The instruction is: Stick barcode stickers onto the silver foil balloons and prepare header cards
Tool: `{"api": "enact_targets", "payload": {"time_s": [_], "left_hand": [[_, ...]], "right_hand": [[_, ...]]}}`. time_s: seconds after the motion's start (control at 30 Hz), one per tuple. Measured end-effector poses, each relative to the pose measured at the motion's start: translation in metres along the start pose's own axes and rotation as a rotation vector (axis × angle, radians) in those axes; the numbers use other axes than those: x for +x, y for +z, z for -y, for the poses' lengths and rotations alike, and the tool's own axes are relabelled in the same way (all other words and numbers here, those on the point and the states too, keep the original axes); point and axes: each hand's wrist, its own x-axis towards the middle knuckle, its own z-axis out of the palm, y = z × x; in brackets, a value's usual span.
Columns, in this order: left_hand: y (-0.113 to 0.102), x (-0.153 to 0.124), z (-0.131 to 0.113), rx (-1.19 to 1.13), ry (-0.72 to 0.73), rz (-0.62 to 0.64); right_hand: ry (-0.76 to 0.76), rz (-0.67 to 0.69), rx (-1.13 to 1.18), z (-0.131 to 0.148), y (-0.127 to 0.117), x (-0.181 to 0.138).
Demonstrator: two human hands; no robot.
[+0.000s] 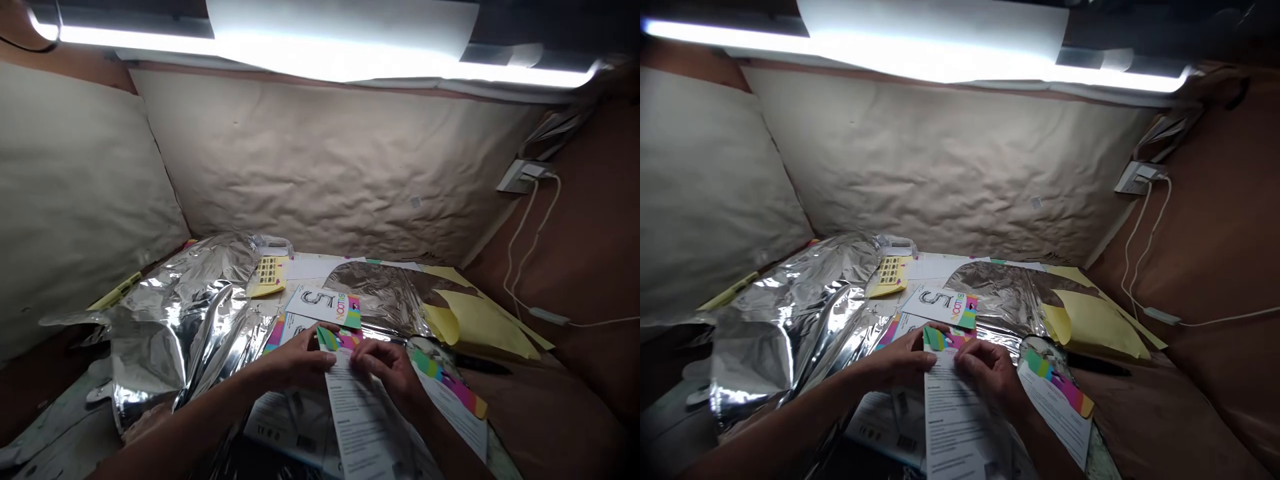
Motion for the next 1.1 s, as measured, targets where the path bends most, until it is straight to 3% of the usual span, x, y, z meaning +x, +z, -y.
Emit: {"api": "enact_targets", "payload": {"time_s": [0.17,0.3,0.4,0.53,0.6,0.67,0.8,1.1], "left_hand": [[-0.001,-0.002,0.003,0.121,0.043,-0.098],[-0.005,-0.004,0.002,0.295,0.061,-0.246],[-0.010,-0.003,0.000,0.279,0.036,-0.247],[-0.014,-0.002,-0.001,0.447,0.148,-0.228],[-0.013,-0.002,-0.001,0.591,0.203,-0.282],[-0.011,-0.002,0.000,0.646,0.156,-0.352],[-0.008,-0.002,0.001,0.516,0.059,-0.399],[-0.010,0.002,0.006,0.170,0.023,-0.410]], "right_hand": [[-0.175,0.150,-0.202,0.005,0.011,-0.005],[-0.272,0.225,-0.238,0.003,0.020,-0.009],[-0.311,0.274,-0.241,0.000,0.026,-0.012],[-0.368,0.293,-0.301,-0.004,0.032,-0.014],[-0.401,0.285,-0.343,-0.005,0.034,-0.016],[-0.437,0.278,-0.375,-0.005,0.035,-0.017],[-0.487,0.252,-0.424,-0.003,0.034,-0.017],[-0.508,0.247,-0.412,0.005,0.035,-0.017]]}}
